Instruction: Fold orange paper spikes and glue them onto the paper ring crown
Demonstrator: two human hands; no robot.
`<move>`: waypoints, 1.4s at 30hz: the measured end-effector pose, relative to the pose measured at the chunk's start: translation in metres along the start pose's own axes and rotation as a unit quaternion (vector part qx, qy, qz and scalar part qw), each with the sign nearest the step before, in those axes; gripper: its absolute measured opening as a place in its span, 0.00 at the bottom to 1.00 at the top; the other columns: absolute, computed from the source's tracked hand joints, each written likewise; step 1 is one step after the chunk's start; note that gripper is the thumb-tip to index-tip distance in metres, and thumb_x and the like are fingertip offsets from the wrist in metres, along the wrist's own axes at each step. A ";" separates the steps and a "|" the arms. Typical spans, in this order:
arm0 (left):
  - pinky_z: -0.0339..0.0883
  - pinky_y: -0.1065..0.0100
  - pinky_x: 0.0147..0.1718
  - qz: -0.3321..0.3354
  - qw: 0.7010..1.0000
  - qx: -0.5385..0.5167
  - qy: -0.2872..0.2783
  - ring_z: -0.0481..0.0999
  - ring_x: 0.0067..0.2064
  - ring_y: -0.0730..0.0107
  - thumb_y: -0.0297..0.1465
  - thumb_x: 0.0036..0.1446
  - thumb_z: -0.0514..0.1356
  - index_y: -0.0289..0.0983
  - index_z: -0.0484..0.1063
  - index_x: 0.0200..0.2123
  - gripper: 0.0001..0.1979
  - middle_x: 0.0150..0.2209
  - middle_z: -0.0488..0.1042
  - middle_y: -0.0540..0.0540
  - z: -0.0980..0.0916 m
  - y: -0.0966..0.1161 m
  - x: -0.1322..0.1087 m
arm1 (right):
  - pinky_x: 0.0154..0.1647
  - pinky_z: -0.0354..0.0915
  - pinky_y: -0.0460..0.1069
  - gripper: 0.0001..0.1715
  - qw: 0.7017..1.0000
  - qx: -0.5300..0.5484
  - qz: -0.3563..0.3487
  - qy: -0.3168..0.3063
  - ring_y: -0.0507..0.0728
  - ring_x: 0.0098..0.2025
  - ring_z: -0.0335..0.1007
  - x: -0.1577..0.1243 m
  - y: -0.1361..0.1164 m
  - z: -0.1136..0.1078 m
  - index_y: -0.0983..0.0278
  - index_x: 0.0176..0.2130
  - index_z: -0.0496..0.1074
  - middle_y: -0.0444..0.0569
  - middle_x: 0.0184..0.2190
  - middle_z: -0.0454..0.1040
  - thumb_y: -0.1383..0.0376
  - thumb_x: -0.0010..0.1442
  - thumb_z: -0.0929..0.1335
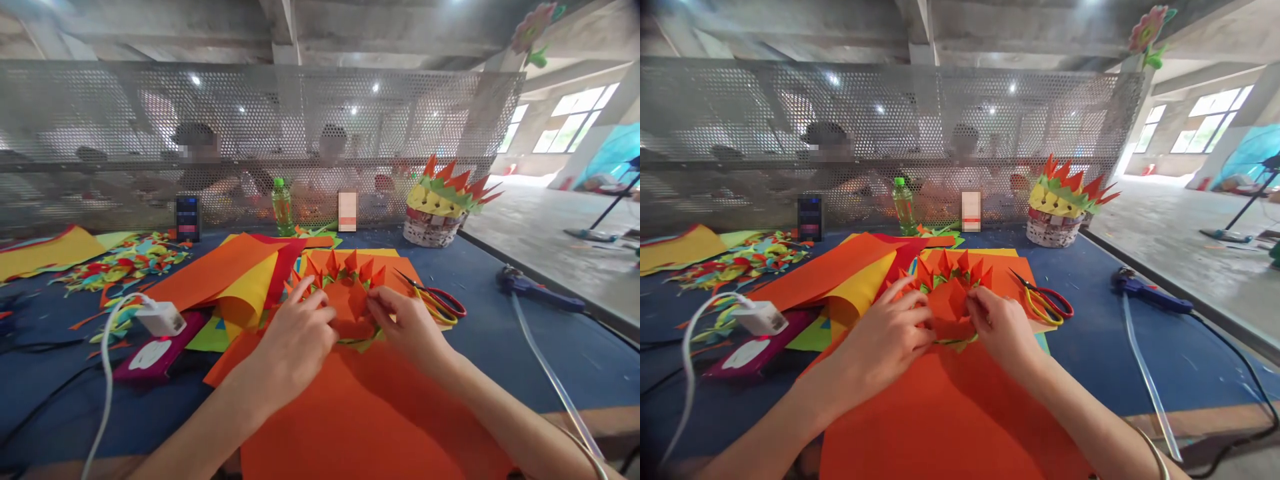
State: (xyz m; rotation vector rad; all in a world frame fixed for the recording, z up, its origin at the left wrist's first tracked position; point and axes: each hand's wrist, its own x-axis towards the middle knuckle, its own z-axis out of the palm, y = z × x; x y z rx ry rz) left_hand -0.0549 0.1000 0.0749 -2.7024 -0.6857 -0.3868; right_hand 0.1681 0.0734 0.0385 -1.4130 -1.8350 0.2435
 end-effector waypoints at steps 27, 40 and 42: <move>0.55 0.56 0.65 -0.033 0.990 -0.118 0.073 0.70 0.41 0.66 0.18 0.61 0.54 0.39 0.75 0.24 0.17 0.32 0.74 0.50 0.009 0.026 -0.025 | 0.43 0.67 0.48 0.12 0.996 -0.001 -0.089 -0.011 0.50 0.35 0.78 -0.055 -0.023 0.006 0.56 0.44 0.70 0.40 0.33 0.80 0.73 0.67 0.65; 0.46 0.57 0.71 -0.090 0.986 -0.137 0.029 0.71 0.44 0.68 0.21 0.69 0.49 0.42 0.78 0.30 0.22 0.35 0.75 0.53 0.004 0.029 -0.028 | 0.47 0.69 0.48 0.16 0.992 0.009 -0.112 -0.051 0.51 0.38 0.81 -0.055 -0.016 0.006 0.57 0.49 0.70 0.42 0.39 0.83 0.74 0.64 0.67; 0.47 0.57 0.71 -0.100 0.984 -0.148 0.023 0.72 0.44 0.68 0.20 0.68 0.48 0.42 0.78 0.31 0.22 0.36 0.76 0.53 0.003 0.030 -0.028 | 0.48 0.68 0.46 0.17 0.991 0.015 -0.123 -0.043 0.49 0.39 0.81 -0.053 -0.017 0.004 0.58 0.48 0.71 0.41 0.39 0.83 0.76 0.63 0.68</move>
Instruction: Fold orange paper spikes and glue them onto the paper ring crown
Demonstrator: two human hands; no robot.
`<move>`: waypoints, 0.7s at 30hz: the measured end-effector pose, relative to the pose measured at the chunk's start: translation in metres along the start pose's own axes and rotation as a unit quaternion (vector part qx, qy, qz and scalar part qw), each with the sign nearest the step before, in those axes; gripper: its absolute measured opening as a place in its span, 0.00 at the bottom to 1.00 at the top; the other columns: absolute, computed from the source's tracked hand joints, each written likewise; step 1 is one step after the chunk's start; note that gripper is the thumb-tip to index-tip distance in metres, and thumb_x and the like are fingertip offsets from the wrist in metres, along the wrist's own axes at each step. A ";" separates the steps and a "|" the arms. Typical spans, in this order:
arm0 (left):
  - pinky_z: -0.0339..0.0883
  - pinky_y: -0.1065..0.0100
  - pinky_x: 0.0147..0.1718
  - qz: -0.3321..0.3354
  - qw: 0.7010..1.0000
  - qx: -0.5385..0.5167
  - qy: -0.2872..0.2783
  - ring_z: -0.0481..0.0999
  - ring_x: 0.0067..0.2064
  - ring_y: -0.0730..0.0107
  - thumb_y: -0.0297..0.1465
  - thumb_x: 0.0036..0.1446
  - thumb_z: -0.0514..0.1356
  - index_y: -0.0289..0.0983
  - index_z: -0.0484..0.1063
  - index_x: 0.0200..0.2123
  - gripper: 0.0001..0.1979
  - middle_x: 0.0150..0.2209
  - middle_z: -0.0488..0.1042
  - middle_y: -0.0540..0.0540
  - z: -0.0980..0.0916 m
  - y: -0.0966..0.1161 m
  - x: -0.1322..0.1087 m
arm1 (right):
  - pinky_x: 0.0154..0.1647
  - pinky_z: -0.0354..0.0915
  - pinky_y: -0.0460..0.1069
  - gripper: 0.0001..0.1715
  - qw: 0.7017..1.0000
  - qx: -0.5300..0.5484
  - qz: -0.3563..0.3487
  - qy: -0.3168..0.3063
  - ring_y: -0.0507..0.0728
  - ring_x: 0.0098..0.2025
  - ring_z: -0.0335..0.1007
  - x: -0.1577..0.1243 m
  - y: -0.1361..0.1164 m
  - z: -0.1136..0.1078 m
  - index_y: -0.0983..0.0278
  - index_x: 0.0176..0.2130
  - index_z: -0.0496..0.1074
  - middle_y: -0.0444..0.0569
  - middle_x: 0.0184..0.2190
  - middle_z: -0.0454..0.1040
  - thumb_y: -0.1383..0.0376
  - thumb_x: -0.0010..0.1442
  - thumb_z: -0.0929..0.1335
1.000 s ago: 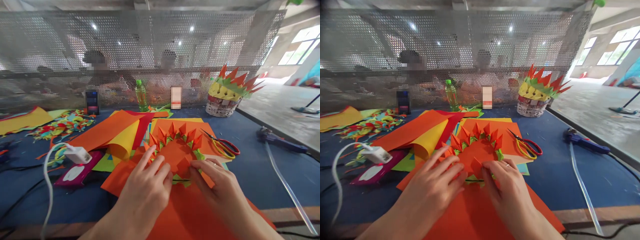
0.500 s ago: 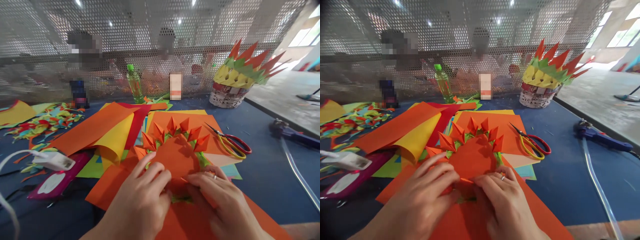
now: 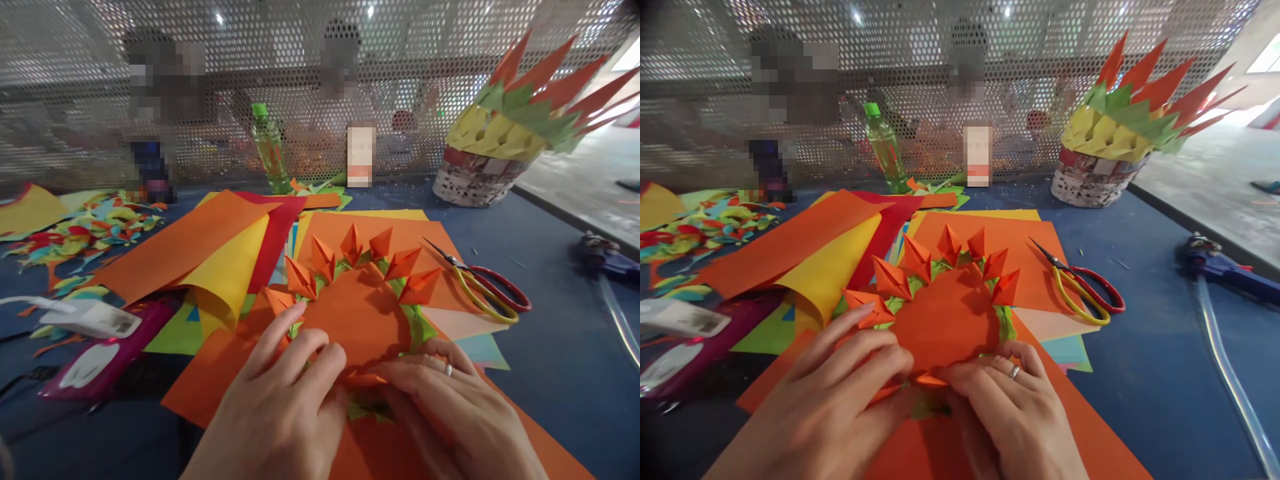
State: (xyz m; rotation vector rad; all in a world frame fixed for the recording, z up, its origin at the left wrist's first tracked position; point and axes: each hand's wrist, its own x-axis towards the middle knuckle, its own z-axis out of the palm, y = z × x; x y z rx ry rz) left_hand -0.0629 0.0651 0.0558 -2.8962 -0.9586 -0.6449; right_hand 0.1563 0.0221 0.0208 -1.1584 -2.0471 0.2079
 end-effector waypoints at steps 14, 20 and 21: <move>0.62 0.47 0.66 0.053 0.997 0.046 0.032 0.73 0.46 0.62 0.29 0.64 0.56 0.40 0.76 0.33 0.10 0.35 0.74 0.47 -0.002 -0.007 0.009 | 0.51 0.65 0.44 0.19 0.999 -0.010 -0.047 0.001 0.45 0.39 0.79 0.001 0.005 0.005 0.59 0.47 0.72 0.38 0.38 0.82 0.78 0.60 0.69; 0.60 0.47 0.66 0.025 0.998 0.036 0.035 0.74 0.43 0.64 0.25 0.65 0.55 0.39 0.75 0.30 0.12 0.35 0.74 0.48 0.002 -0.002 0.003 | 0.51 0.64 0.45 0.18 0.998 -0.006 -0.054 0.001 0.45 0.39 0.79 0.003 0.003 0.004 0.60 0.46 0.72 0.39 0.37 0.82 0.78 0.60 0.68; 0.59 0.47 0.66 0.011 0.999 0.029 0.037 0.73 0.43 0.65 0.23 0.65 0.54 0.39 0.75 0.30 0.13 0.35 0.74 0.48 0.002 0.000 0.001 | 0.50 0.65 0.45 0.17 0.998 -0.007 -0.057 0.002 0.45 0.38 0.79 0.003 0.003 0.003 0.60 0.46 0.72 0.39 0.36 0.82 0.78 0.60 0.68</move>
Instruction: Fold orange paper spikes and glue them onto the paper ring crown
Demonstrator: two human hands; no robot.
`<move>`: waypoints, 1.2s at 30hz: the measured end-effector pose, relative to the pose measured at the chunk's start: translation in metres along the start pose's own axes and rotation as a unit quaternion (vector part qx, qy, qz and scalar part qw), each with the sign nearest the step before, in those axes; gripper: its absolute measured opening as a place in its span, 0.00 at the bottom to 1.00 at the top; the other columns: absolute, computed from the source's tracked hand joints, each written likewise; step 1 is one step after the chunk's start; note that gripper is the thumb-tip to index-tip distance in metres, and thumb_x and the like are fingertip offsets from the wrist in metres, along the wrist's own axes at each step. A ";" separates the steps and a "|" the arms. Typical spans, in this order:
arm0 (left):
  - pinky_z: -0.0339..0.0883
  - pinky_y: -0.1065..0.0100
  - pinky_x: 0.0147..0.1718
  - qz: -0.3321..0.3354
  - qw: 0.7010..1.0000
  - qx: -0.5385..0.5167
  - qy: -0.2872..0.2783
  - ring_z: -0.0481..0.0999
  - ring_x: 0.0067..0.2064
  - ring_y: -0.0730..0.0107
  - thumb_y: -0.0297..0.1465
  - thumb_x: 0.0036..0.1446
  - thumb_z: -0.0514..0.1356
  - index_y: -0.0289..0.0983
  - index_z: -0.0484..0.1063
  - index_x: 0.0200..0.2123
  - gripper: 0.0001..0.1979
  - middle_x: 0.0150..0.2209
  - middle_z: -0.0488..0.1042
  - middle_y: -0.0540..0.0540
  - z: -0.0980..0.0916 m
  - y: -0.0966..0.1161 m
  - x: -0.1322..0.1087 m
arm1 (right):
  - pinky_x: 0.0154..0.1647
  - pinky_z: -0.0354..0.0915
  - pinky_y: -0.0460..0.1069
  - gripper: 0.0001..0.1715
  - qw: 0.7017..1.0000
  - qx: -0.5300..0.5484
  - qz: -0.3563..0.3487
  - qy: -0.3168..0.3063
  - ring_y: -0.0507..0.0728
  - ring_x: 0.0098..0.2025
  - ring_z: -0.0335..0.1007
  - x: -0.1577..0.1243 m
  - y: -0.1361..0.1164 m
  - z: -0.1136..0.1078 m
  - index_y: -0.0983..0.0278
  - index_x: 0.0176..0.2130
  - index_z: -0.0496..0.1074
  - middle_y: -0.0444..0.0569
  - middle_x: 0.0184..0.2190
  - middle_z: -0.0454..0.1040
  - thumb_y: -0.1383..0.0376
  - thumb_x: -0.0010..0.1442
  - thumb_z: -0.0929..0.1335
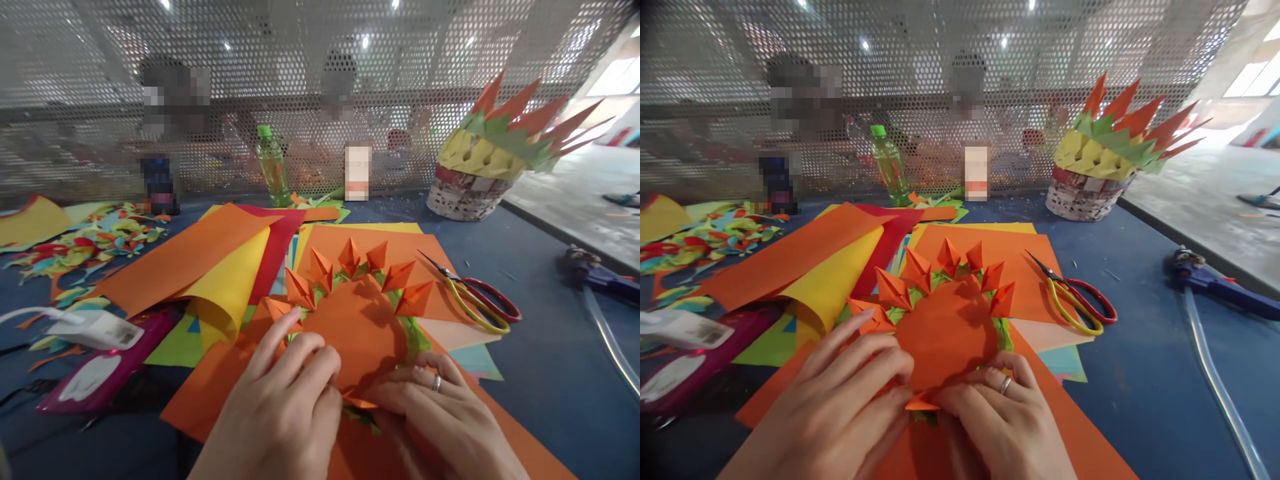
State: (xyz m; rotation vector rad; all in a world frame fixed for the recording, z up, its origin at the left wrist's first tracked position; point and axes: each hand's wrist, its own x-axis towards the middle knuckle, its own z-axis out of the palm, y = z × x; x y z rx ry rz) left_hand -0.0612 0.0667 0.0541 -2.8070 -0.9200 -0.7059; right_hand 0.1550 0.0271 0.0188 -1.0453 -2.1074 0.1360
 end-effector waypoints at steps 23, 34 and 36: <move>0.53 0.53 0.65 -0.003 0.995 -0.101 0.006 0.70 0.39 0.67 0.23 0.60 0.59 0.39 0.75 0.31 0.07 0.35 0.73 0.50 0.007 -0.007 0.003 | 0.47 0.66 0.46 0.15 1.000 0.010 -0.005 0.022 0.46 0.36 0.79 0.003 -0.004 -0.001 0.61 0.42 0.73 0.41 0.34 0.82 0.78 0.58 0.67; 0.51 0.51 0.67 0.000 0.992 -0.122 -0.026 0.70 0.40 0.66 0.23 0.58 0.60 0.40 0.74 0.30 0.07 0.34 0.74 0.52 0.006 -0.008 0.007 | 0.39 0.69 0.48 0.15 0.999 0.004 -0.005 0.031 0.49 0.33 0.80 0.010 -0.009 -0.002 0.59 0.41 0.74 0.41 0.33 0.83 0.77 0.59 0.67; 0.52 0.51 0.67 0.001 0.992 -0.120 -0.026 0.70 0.40 0.66 0.23 0.58 0.60 0.40 0.74 0.29 0.07 0.33 0.74 0.52 0.006 -0.008 0.007 | 0.40 0.68 0.48 0.15 0.999 0.011 -0.006 0.035 0.49 0.33 0.80 0.010 -0.009 -0.003 0.59 0.41 0.74 0.40 0.33 0.83 0.77 0.59 0.67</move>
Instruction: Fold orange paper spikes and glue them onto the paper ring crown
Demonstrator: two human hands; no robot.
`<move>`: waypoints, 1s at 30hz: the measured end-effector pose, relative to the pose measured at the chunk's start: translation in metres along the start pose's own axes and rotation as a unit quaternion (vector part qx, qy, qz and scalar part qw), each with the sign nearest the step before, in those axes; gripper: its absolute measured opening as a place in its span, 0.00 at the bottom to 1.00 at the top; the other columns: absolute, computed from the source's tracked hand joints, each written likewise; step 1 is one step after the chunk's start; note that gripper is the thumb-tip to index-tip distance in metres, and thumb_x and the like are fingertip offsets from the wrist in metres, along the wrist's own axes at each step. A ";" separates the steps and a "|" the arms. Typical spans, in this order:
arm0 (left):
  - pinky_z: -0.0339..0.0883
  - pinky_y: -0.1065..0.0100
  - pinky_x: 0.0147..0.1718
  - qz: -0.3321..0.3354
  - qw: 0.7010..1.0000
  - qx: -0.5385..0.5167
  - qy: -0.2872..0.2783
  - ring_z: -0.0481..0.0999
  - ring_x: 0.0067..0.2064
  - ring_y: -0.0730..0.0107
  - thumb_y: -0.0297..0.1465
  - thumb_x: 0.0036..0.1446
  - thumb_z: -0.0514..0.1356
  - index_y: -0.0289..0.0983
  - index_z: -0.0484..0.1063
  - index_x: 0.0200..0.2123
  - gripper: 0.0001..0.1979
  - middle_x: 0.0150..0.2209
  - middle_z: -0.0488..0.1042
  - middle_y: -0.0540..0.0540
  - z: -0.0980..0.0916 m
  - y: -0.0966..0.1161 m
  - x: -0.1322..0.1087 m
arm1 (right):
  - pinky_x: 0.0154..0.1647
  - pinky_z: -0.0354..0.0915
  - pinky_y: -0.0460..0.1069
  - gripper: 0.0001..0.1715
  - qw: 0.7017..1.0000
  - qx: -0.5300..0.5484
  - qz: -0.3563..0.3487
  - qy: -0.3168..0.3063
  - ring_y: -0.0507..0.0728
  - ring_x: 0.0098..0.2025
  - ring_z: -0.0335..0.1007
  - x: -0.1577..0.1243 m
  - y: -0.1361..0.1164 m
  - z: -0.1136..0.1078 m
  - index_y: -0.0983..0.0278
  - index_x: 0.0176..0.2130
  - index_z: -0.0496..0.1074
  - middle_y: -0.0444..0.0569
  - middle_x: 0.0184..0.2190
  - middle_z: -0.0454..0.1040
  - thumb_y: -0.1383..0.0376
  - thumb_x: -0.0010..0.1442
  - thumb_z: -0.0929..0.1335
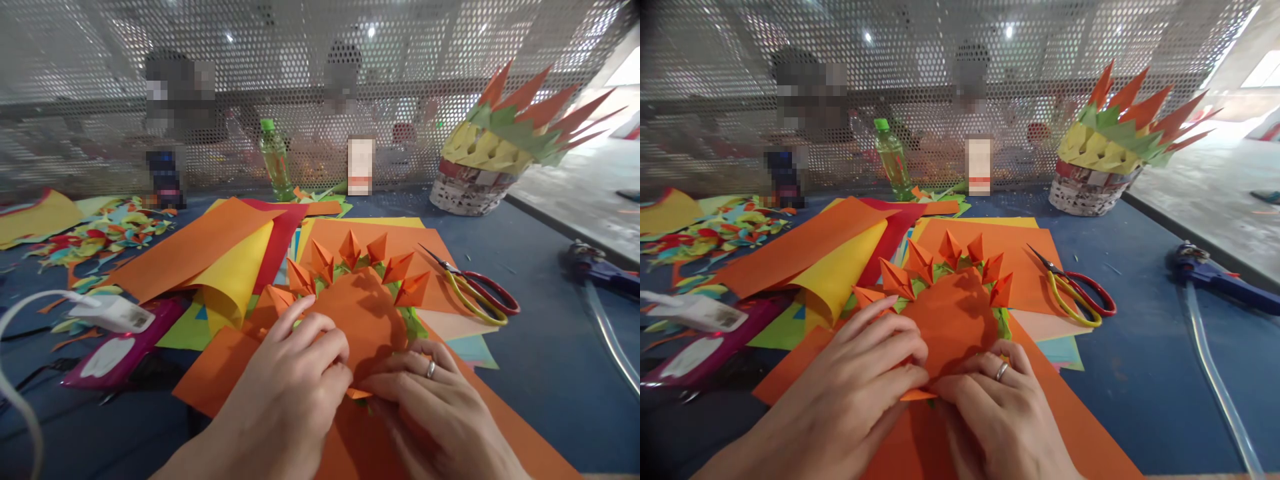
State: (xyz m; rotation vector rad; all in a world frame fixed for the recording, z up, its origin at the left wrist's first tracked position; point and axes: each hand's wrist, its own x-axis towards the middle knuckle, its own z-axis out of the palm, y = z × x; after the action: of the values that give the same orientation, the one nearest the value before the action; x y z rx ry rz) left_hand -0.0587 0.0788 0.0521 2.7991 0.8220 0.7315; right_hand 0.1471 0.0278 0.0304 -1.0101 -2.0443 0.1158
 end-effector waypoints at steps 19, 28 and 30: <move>0.52 0.52 0.68 -0.035 0.999 0.014 -0.030 0.74 0.45 0.66 0.23 0.59 0.63 0.41 0.79 0.35 0.07 0.37 0.78 0.52 -0.006 0.005 0.006 | 0.41 0.67 0.48 0.14 1.000 -0.005 0.006 0.001 0.49 0.34 0.79 -0.001 -0.002 -0.001 0.60 0.41 0.74 0.40 0.32 0.82 0.76 0.60 0.67; 0.49 0.51 0.69 -0.029 0.997 0.001 -0.066 0.73 0.46 0.66 0.21 0.57 0.64 0.41 0.78 0.30 0.08 0.34 0.78 0.53 -0.008 0.005 0.006 | 0.43 0.68 0.49 0.14 1.000 -0.014 0.000 -0.018 0.50 0.36 0.80 -0.003 -0.005 0.000 0.60 0.42 0.74 0.42 0.33 0.83 0.76 0.60 0.66; 0.49 0.51 0.69 -0.031 0.997 0.002 -0.073 0.73 0.45 0.66 0.21 0.55 0.64 0.40 0.77 0.29 0.08 0.34 0.77 0.53 -0.009 0.006 0.006 | 0.44 0.67 0.49 0.12 1.000 -0.009 0.008 0.003 0.50 0.37 0.79 -0.005 -0.006 0.002 0.61 0.41 0.74 0.41 0.33 0.83 0.74 0.60 0.68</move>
State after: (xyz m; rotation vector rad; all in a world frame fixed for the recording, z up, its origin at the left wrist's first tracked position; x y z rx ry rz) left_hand -0.0556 0.0769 0.0643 2.7777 0.8787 0.5091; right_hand 0.1432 0.0209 0.0288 -1.0372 -2.0351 0.1033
